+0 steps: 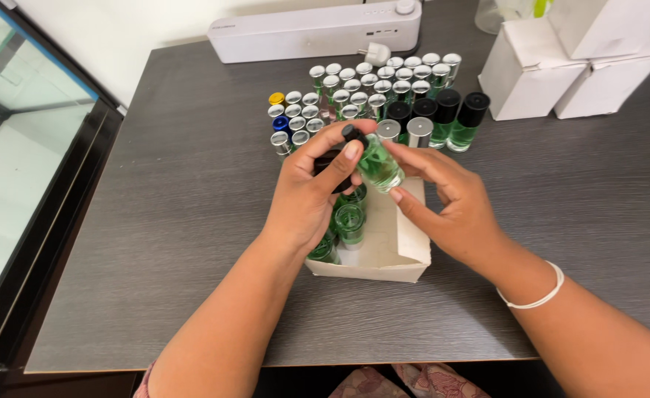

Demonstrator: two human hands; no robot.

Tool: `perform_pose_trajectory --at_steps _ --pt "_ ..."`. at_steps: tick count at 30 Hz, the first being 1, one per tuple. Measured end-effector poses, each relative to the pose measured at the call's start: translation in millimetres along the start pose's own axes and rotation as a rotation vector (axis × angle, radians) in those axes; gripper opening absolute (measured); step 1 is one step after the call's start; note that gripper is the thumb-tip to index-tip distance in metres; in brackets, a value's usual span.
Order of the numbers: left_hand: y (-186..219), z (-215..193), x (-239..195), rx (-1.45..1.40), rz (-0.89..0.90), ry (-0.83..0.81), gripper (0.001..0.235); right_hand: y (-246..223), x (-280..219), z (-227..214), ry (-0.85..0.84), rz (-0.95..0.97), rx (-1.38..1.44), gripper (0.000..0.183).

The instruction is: The person picks up small green bottles from a white box, removes the black caps, and replaces them with silver caps. The person then places the capped bottles back into the box.

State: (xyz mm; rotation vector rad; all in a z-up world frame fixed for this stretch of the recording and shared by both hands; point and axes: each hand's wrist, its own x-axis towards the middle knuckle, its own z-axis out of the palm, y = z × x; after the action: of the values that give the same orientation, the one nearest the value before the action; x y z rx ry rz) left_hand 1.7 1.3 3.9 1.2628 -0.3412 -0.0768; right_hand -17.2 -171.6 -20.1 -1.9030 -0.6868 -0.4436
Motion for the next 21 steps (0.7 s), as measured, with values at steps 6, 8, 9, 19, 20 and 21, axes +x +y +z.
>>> perform_pose_trajectory --at_steps 6,8,9,19,20,21 --pt "0 1 1 -0.026 -0.021 0.029 0.029 0 -2 2 0.055 -0.052 0.032 0.041" --pt "-1 1 0 -0.033 -0.008 0.016 0.028 -1 -1 2 0.066 -0.079 -0.003 0.040" --pt "-1 0 0 -0.037 0.002 0.010 0.028 -2 -2 2 0.072 -0.105 -0.032 0.041" --pt "-8 6 2 -0.068 0.072 0.132 0.028 -4 2 4 0.202 -0.159 0.050 0.041" --pt "-9 5 2 -0.069 0.073 0.138 0.028 -4 2 4 0.206 -0.172 0.031 0.041" --pt "-9 5 2 -0.070 0.073 0.144 0.029 -5 2 4 0.209 -0.186 0.013 0.041"
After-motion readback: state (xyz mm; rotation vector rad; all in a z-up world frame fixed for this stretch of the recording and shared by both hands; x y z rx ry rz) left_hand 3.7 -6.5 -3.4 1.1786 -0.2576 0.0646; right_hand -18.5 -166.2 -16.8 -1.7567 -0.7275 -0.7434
